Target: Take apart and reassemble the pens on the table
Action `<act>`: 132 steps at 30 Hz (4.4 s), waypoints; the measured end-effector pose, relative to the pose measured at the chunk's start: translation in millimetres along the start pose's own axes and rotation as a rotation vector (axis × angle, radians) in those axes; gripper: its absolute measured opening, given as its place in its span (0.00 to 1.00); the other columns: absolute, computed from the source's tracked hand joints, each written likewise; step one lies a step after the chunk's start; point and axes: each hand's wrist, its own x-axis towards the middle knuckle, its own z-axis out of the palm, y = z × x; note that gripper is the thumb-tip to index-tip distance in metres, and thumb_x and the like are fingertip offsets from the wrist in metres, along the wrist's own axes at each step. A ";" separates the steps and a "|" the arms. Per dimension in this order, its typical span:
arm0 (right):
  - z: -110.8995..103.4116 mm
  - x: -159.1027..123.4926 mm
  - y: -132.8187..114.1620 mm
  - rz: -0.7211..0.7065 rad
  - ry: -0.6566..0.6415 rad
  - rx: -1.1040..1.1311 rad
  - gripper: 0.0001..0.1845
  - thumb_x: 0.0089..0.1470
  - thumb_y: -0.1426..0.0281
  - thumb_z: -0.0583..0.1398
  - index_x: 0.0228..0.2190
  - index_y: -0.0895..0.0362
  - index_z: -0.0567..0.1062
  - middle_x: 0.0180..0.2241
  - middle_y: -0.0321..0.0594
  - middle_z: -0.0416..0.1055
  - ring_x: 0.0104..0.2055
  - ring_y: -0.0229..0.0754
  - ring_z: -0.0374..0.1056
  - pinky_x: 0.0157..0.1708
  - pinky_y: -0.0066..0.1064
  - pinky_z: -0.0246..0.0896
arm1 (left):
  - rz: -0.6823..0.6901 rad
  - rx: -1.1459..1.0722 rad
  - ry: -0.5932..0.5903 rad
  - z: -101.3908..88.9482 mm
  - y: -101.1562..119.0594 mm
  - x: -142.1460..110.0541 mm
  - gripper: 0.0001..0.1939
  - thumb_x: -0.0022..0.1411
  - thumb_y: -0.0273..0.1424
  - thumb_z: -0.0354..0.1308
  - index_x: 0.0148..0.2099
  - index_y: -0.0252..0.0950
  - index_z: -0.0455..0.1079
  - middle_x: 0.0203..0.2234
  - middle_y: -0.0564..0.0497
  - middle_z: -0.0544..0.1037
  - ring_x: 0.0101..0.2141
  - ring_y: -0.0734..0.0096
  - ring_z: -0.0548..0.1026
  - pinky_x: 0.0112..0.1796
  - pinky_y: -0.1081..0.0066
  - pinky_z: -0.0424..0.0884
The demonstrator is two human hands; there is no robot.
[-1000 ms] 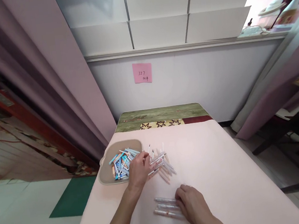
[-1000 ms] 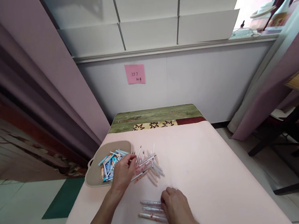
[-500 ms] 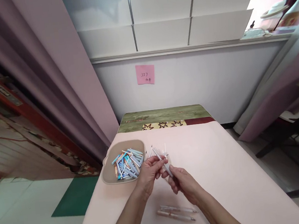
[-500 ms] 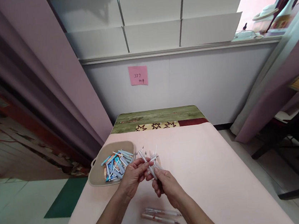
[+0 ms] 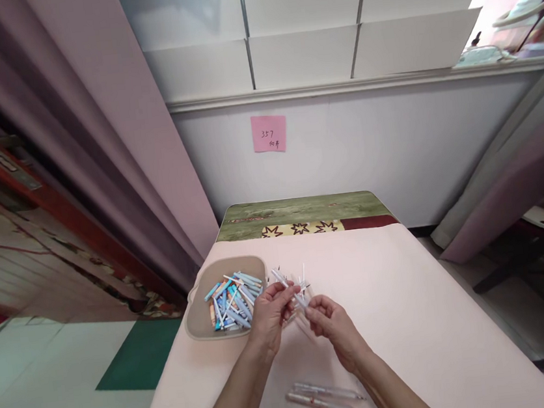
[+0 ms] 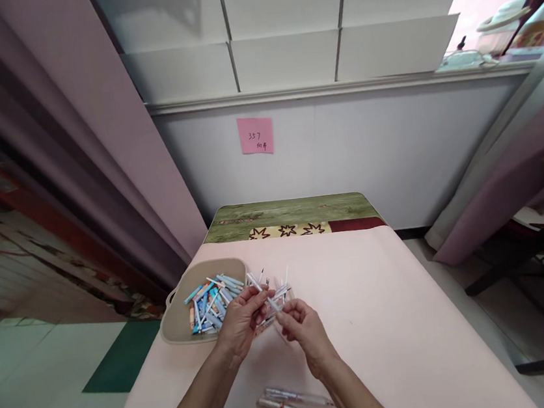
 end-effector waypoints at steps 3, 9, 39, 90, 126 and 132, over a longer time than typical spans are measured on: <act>0.7 0.1 -0.4 0.095 -0.056 0.039 0.26 0.44 0.49 0.65 0.36 0.57 0.72 0.26 0.34 0.71 0.21 0.31 0.61 0.19 0.21 0.50 | -0.004 -0.002 0.000 0.9 1.2 0.4 0.18 0.40 0.32 0.72 0.34 0.31 0.73 0.28 0.48 0.80 0.17 0.85 0.65 0.18 0.81 0.58; 1.9 -0.3 3.1 0.025 -0.023 0.035 0.25 0.36 0.55 0.71 0.30 0.57 0.70 0.24 0.31 0.68 0.21 0.30 0.59 0.20 0.21 0.50 | -0.008 0.017 0.010 0.9 -2.3 2.1 0.18 0.39 0.32 0.72 0.34 0.31 0.73 0.28 0.48 0.80 0.17 0.84 0.64 0.18 0.80 0.58; -1.0 -9.5 9.0 0.027 0.058 -0.011 0.25 0.44 0.49 0.64 0.24 0.60 0.70 0.16 0.31 0.63 0.14 0.27 0.52 0.14 0.21 0.43 | 0.107 -0.031 0.066 7.6 -6.3 -8.9 0.18 0.39 0.33 0.72 0.33 0.32 0.72 0.19 0.55 0.73 0.18 0.84 0.64 0.18 0.81 0.57; -39.3 -76.3 26.7 -0.090 -0.074 -1.465 0.05 0.48 0.72 0.60 0.28 0.53 0.77 0.32 0.39 0.75 0.35 0.42 0.70 0.32 0.29 0.53 | 0.445 1.555 0.117 -41.0 -54.9 -26.8 0.15 0.56 0.29 0.56 0.47 0.36 0.70 0.31 0.39 0.79 0.29 0.53 0.77 0.30 0.65 0.66; 23.8 -30.3 -2.0 0.239 -0.256 0.172 0.23 0.49 0.51 0.63 0.33 0.59 0.75 0.20 0.33 0.68 0.18 0.29 0.60 0.19 0.21 0.53 | -0.097 -0.067 -0.180 -17.1 -1.9 -26.2 0.18 0.46 0.34 0.69 0.39 0.32 0.72 0.31 0.45 0.80 0.28 0.69 0.76 0.27 0.73 0.70; 19.0 -17.6 1.0 0.169 -0.193 0.054 0.23 0.38 0.56 0.70 0.31 0.60 0.76 0.22 0.33 0.70 0.21 0.29 0.60 0.22 0.22 0.53 | -0.037 -0.100 -0.082 -13.5 1.6 -17.9 0.16 0.42 0.32 0.71 0.34 0.33 0.72 0.26 0.49 0.79 0.26 0.72 0.75 0.25 0.75 0.69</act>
